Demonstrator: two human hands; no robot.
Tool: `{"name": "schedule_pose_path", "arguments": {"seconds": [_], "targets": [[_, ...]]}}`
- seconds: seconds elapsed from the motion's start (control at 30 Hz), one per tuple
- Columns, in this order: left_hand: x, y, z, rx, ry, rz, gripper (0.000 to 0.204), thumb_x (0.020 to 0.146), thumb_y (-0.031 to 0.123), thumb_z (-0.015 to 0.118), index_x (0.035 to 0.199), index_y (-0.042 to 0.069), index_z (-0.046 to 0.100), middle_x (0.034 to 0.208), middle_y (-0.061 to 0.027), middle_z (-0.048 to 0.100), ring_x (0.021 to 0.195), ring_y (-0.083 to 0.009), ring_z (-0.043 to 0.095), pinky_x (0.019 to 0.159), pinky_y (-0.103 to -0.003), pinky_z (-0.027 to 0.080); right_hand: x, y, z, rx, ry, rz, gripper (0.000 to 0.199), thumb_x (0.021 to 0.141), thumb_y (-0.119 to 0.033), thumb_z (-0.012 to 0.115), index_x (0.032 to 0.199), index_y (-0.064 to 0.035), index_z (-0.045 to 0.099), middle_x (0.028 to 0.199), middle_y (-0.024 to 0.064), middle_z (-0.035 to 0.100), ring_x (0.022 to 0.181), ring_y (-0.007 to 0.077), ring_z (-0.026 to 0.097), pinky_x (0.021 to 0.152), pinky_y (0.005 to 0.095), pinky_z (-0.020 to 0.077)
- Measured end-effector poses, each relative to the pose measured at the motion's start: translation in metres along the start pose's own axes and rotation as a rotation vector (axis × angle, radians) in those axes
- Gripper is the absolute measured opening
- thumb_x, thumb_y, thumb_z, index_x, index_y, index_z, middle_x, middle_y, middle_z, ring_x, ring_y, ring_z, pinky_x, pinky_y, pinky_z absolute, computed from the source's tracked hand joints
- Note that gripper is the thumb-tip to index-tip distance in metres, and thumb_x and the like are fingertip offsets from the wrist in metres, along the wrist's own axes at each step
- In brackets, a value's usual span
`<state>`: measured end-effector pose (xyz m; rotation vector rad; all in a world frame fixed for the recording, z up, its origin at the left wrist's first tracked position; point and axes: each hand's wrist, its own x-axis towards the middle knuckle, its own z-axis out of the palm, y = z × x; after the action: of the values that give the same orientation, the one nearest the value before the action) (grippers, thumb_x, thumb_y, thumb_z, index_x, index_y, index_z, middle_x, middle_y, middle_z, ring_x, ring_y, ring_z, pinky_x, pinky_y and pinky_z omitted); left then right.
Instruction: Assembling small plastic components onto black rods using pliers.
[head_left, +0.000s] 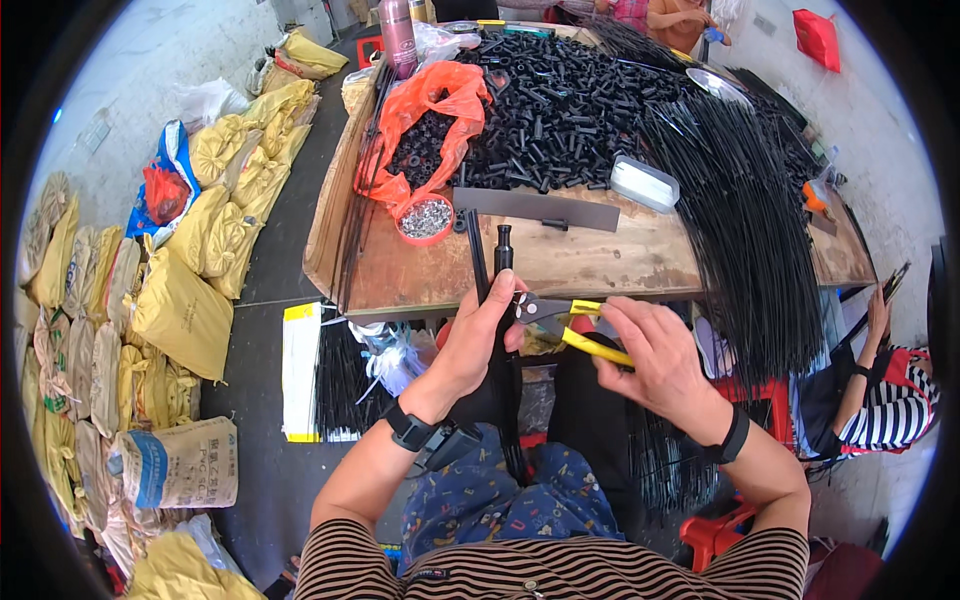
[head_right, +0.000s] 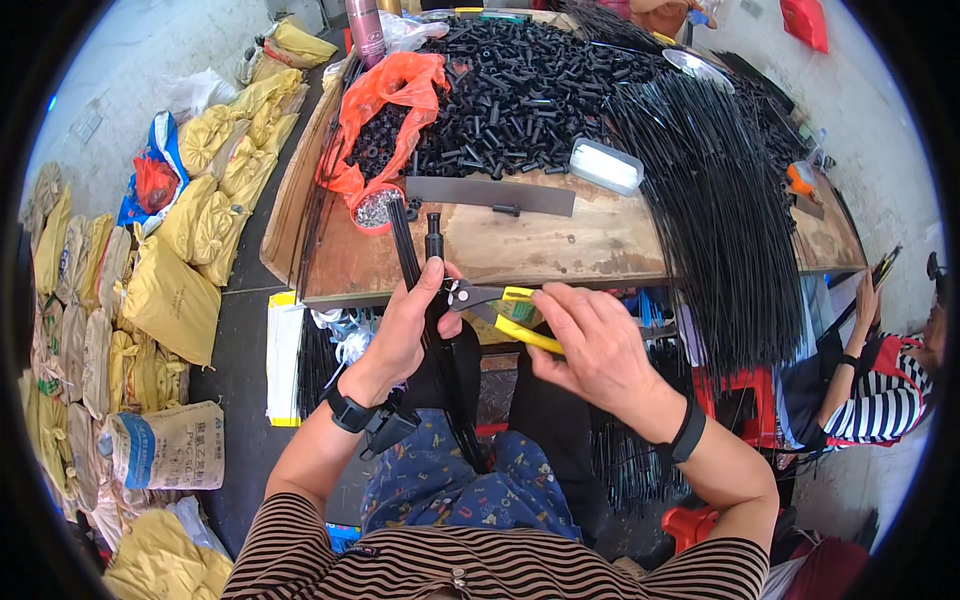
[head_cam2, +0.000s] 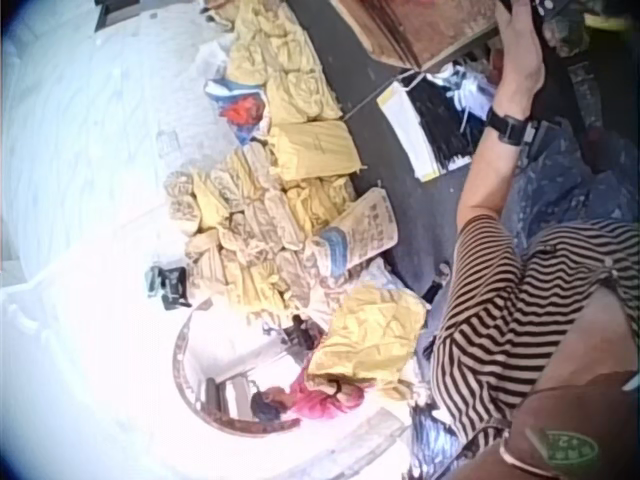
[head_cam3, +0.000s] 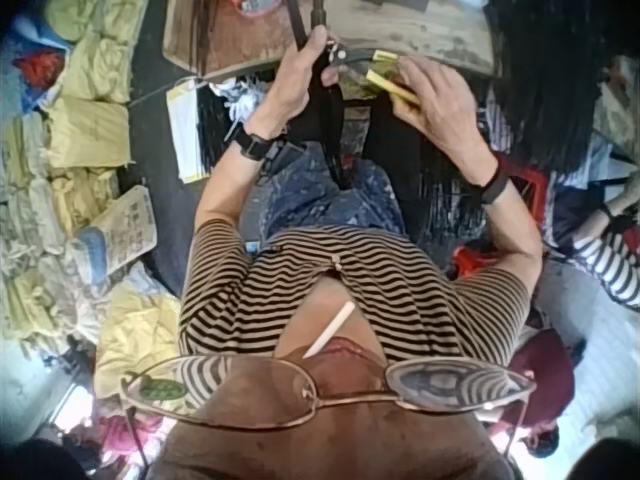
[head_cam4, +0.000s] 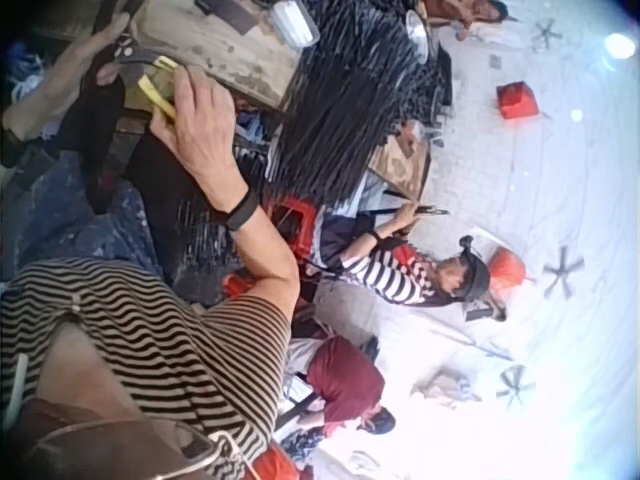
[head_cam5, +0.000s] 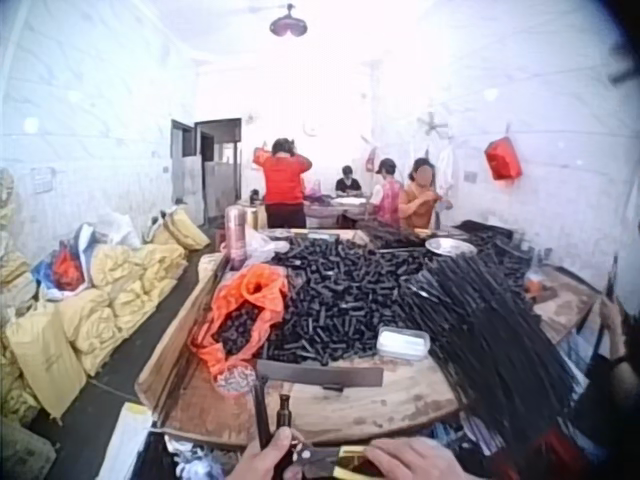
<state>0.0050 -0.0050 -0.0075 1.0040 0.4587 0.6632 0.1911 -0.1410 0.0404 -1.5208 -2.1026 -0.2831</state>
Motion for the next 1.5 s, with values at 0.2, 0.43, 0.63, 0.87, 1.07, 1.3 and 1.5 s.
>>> {"name": "schedule_pose_path", "arguments": {"seconds": [0.2,0.43,0.63,0.87,1.07,1.3,1.5], "targets": [[-0.001,0.001,0.004,-0.008,-0.046,0.010,0.037,0.102,0.041,0.043,0.100,0.005,0.052,0.072,-0.0002,0.049,0.058,-0.0076,0.043,0.055,-0.024,0.036,-0.004,0.009,-0.013,0.962,-0.583,0.761,0.040,0.100,-0.033,0.047,0.120,-0.0002,0.056,0.074,0.0089,0.065,0.059,0.0190,0.065,0.057,0.0283,0.0529],[-0.001,0.001,0.004,-0.015,-0.170,-0.005,0.036,0.103,0.040,0.041,0.104,0.005,0.051,0.070,-0.0010,0.050,0.058,-0.0077,0.043,0.055,-0.024,0.035,0.000,0.008,-0.017,1.520,-0.970,1.080,0.061,0.101,-0.044,0.039,0.141,0.0021,0.036,0.096,0.0230,0.068,0.084,0.0302,0.071,0.074,0.0371,0.0591],[-0.003,0.003,0.003,-0.017,-0.235,0.003,0.037,0.103,0.040,0.041,0.105,0.004,0.051,0.071,-0.0010,0.050,0.059,-0.0076,0.043,0.055,-0.024,0.035,0.009,0.016,-0.028,1.630,-1.003,1.045,0.067,0.100,-0.049,0.039,0.143,0.0021,0.033,0.106,0.0278,0.065,0.092,0.0318,0.069,0.081,0.0388,0.0577],[-0.002,0.001,0.005,-0.009,-0.229,0.001,0.038,0.102,0.041,0.042,0.105,0.004,0.051,0.071,-0.0008,0.049,0.059,-0.0076,0.043,0.055,-0.024,0.036,0.020,0.019,-0.037,1.446,-1.027,1.072,0.064,0.101,-0.047,0.039,0.142,0.0024,0.034,0.096,0.0210,0.066,0.081,0.0274,0.070,0.072,0.0355,0.0590],[-0.002,0.001,0.005,0.001,-0.230,0.006,0.039,0.102,0.042,0.043,0.105,0.004,0.051,0.070,-0.0006,0.049,0.059,-0.0075,0.043,0.055,-0.024,0.036,0.020,0.013,-0.039,1.500,-0.979,0.998,0.064,0.101,-0.047,0.039,0.144,-0.0002,0.031,0.101,0.0221,0.066,0.085,0.0266,0.069,0.076,0.0361,0.0579],[-0.001,0.001,0.008,0.013,-0.237,-0.004,0.040,0.102,0.043,0.043,0.106,0.005,0.051,0.069,-0.0005,0.048,0.059,-0.0074,0.042,0.056,-0.024,0.035,0.016,0.014,-0.040,1.416,-0.957,0.990,0.063,0.101,-0.046,0.039,0.145,-0.0019,0.029,0.102,0.0224,0.066,0.086,0.0270,0.069,0.077,0.0349,0.0569],[-0.004,0.001,0.009,-0.004,-0.249,-0.010,0.039,0.102,0.043,0.041,0.103,0.005,0.051,0.072,0.0012,0.047,0.060,-0.0061,0.042,0.056,-0.023,0.035,0.010,0.020,-0.036,1.570,-0.993,1.006,0.065,0.101,-0.048,0.037,0.146,-0.0017,0.028,0.103,0.0217,0.066,0.086,0.0272,0.069,0.076,0.0360,0.0567]]}}
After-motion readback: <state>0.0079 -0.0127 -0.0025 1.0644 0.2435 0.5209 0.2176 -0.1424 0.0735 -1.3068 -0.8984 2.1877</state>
